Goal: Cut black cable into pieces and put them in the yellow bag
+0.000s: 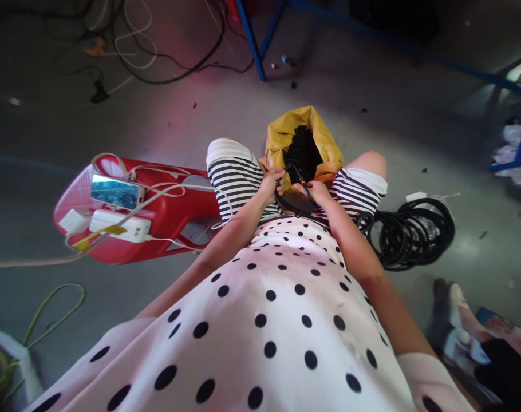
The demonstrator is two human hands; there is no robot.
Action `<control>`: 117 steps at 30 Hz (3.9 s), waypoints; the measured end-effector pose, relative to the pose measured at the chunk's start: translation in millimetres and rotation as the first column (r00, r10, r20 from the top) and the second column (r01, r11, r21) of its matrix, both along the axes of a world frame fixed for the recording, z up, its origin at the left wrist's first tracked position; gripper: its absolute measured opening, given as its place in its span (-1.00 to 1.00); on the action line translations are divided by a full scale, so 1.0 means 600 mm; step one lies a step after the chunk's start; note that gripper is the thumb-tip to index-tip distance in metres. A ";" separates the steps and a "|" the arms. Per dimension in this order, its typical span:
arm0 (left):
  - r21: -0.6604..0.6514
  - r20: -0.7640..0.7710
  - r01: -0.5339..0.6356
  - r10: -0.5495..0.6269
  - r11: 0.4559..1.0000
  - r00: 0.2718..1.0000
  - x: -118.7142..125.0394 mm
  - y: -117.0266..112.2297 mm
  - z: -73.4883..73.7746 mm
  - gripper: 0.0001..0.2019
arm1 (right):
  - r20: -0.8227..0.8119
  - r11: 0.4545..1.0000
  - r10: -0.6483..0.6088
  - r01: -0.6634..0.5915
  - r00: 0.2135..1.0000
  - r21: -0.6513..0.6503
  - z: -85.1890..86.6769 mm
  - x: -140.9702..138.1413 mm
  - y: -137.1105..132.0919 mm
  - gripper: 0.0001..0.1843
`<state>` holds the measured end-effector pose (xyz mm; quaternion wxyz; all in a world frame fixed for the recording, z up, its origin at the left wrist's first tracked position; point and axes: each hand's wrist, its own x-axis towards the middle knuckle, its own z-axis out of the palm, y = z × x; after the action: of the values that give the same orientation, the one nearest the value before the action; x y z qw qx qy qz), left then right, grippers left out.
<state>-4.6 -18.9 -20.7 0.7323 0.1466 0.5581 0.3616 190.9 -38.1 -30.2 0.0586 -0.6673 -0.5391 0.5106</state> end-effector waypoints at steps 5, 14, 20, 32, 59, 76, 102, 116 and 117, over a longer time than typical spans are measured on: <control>-0.019 0.034 0.026 -0.026 0.999 0.999 -0.003 0.000 0.000 -0.85 | 0.063 0.997 0.067 -0.070 0.996 0.036 0.005 -0.003 0.000 -0.19; -0.069 0.079 0.000 0.005 0.998 0.997 -0.004 0.004 -0.002 -0.89 | 0.067 0.995 0.075 -0.079 0.995 0.062 0.007 -0.002 0.000 -0.19; -0.077 0.105 -0.010 0.018 0.997 0.994 -0.005 0.003 -0.007 -0.90 | 0.092 0.993 0.091 -0.098 0.992 0.072 0.004 -0.002 0.001 -0.19; -0.068 0.120 0.007 0.001 0.998 0.993 -0.005 0.003 -0.008 -0.86 | 0.119 0.989 0.124 -0.133 0.985 0.071 0.008 -0.006 -0.002 -0.22; -0.054 0.086 0.135 -0.130 0.989 0.988 -0.006 0.003 0.006 -0.89 | 0.166 0.985 0.137 -0.152 0.977 0.086 0.008 -0.003 0.000 -0.25; -0.055 0.021 0.294 -0.293 0.954 0.956 -0.004 -0.002 0.006 -0.88 | 0.228 0.977 0.208 -0.214 0.951 0.001 0.004 -0.001 -0.002 -0.26; -0.037 0.031 0.402 -0.401 0.915 0.916 -0.006 -0.001 -0.001 -0.81 | 0.244 0.975 0.218 -0.223 0.945 -0.006 0.006 -0.007 0.000 -0.25; -0.142 0.105 0.117 -0.103 0.983 0.989 0.005 -0.001 0.002 -0.89 | -0.005 0.997 -0.077 0.077 0.997 0.031 -0.004 0.001 -0.001 -0.20; -0.150 0.114 0.088 -0.071 0.985 0.991 0.006 -0.002 0.003 -0.89 | -0.034 0.994 -0.106 0.107 0.994 0.022 -0.004 0.001 -0.002 -0.19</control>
<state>-1.2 -19.9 -18.9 0.7845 0.0919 0.5376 0.2951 191.8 -39.1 -32.6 0.1024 -0.6860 -0.5076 0.5111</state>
